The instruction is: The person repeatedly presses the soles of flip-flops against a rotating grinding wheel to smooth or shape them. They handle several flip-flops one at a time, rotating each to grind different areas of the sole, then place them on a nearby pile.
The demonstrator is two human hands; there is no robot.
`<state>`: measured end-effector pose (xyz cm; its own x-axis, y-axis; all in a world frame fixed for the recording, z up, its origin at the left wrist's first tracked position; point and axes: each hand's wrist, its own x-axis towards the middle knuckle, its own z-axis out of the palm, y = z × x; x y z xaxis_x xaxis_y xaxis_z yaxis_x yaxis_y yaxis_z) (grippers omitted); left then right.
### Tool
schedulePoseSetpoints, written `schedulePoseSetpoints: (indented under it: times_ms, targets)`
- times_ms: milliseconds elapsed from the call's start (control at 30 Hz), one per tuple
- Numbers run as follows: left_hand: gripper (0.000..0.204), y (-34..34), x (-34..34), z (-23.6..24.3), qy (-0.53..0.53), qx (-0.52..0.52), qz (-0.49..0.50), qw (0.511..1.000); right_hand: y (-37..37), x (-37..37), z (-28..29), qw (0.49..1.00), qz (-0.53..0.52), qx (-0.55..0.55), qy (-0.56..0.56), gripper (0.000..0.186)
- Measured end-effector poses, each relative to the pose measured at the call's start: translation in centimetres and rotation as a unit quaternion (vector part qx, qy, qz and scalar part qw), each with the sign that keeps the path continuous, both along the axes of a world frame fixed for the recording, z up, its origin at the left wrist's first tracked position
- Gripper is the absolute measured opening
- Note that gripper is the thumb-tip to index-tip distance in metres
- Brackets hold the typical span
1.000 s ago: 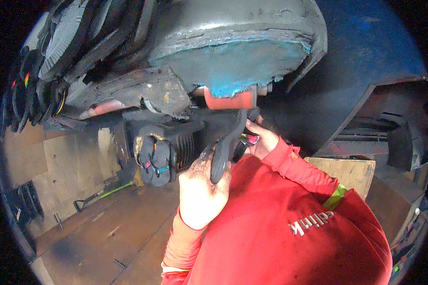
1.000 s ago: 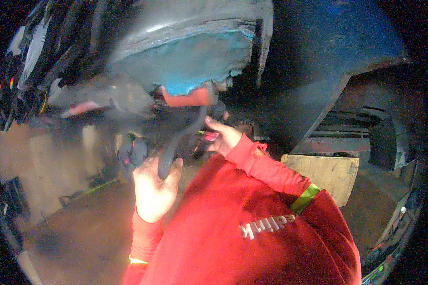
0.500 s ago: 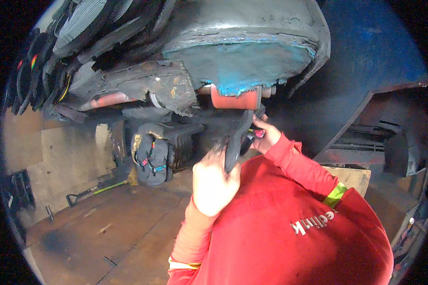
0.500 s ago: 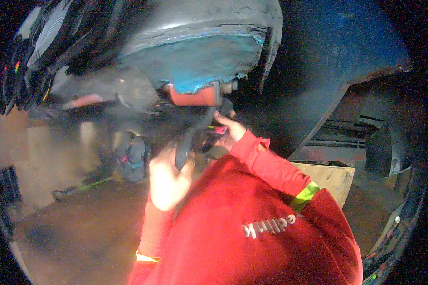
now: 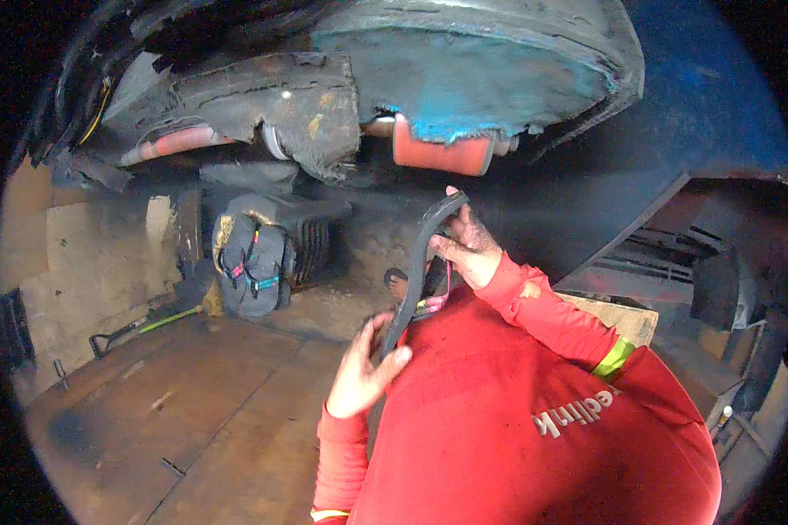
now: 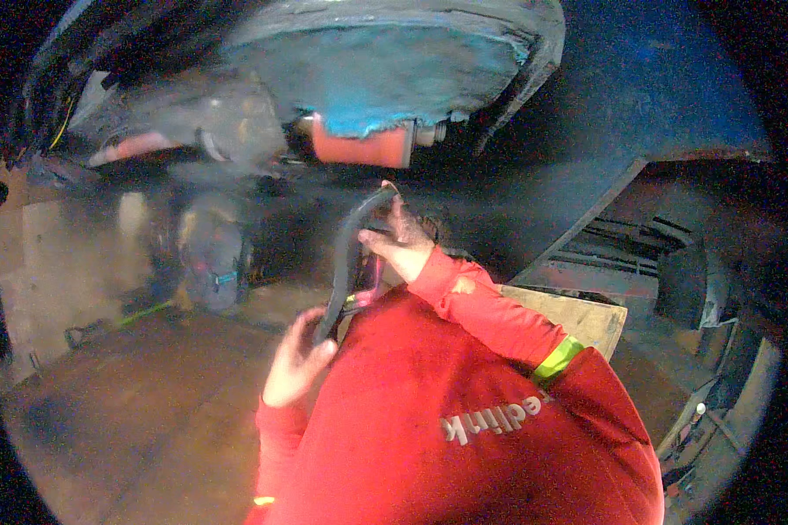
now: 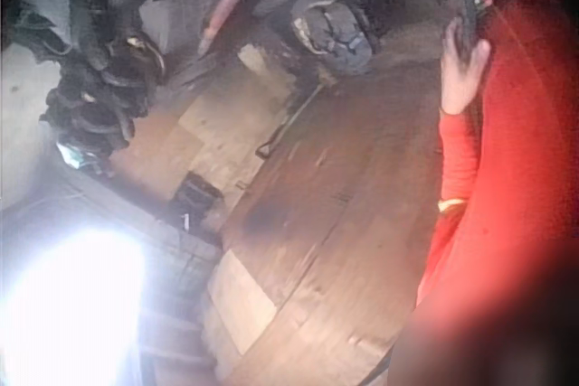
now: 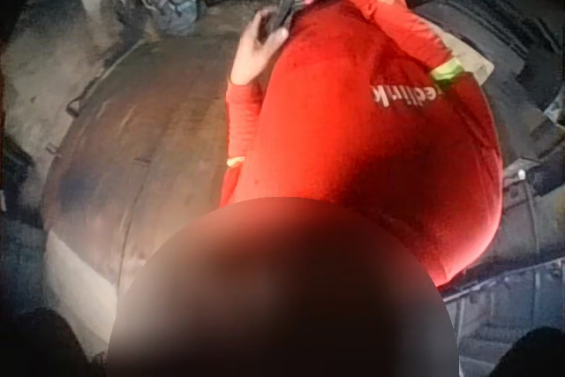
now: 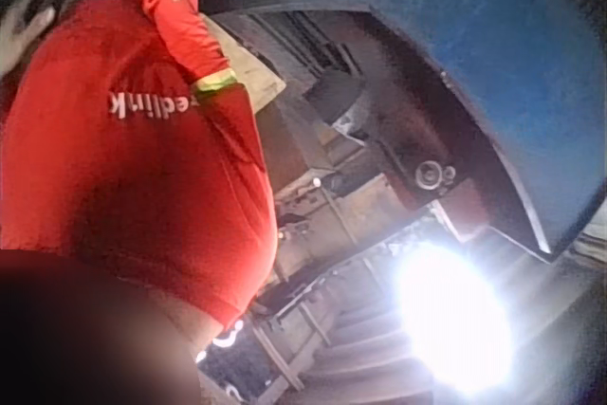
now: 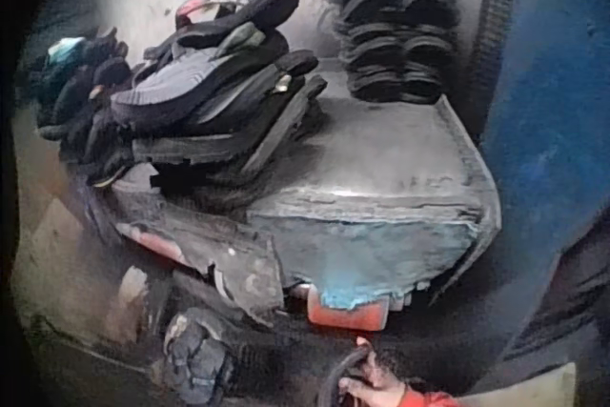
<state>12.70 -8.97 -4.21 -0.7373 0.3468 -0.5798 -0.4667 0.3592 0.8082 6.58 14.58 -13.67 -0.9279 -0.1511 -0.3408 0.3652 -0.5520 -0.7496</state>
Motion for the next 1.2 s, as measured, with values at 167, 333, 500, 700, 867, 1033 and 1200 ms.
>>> schedulePoseSetpoints:
  times_ms: [167, 333, 500, 700, 867, 1033, 1200]
  targets:
    - [0.083, 4.9, -6.7, -4.1, 0.049, 0.103, -0.006, 0.993, -0.4, -0.5, 0.3, 0.999, 0.031, -0.009, 0.026, 0.075]
    - [0.064, 8.4, -10.0, -4.5, 0.167, 0.07, -0.019, 0.983, -0.8, -1.1, 1.2, 0.998, -0.012, -0.051, -0.029, 0.067]
    - [0.049, 9.6, -10.7, -2.0, 0.181, 0.054, -0.031, 0.981, -0.4, -1.0, 0.0, 0.998, -0.039, -0.053, 0.003, 0.085]
    - [0.036, 12.3, -13.1, -2.5, 0.099, -0.013, -0.077, 0.992, 1.5, -2.2, -0.5, 0.984, -0.061, -0.144, -0.088, 0.05]
    - [0.037, 12.0, -12.3, -3.4, 0.071, 0.039, -0.036, 0.996, 1.9, -2.1, 0.5, 0.976, -0.059, -0.191, -0.085, 0.036]
    - [0.052, 10.3, -10.1, -4.2, 0.069, 0.051, -0.026, 0.996, 2.2, -1.5, 0.0, 1.0, 0.0, 0.0, -0.02, 0.056]
    - [0.071, 9.4, -8.2, -6.3, 0.076, 0.105, 0.02, 0.991, 2.0, -0.4, -0.3, 0.98, 0.013, 0.184, 0.075, 0.086]
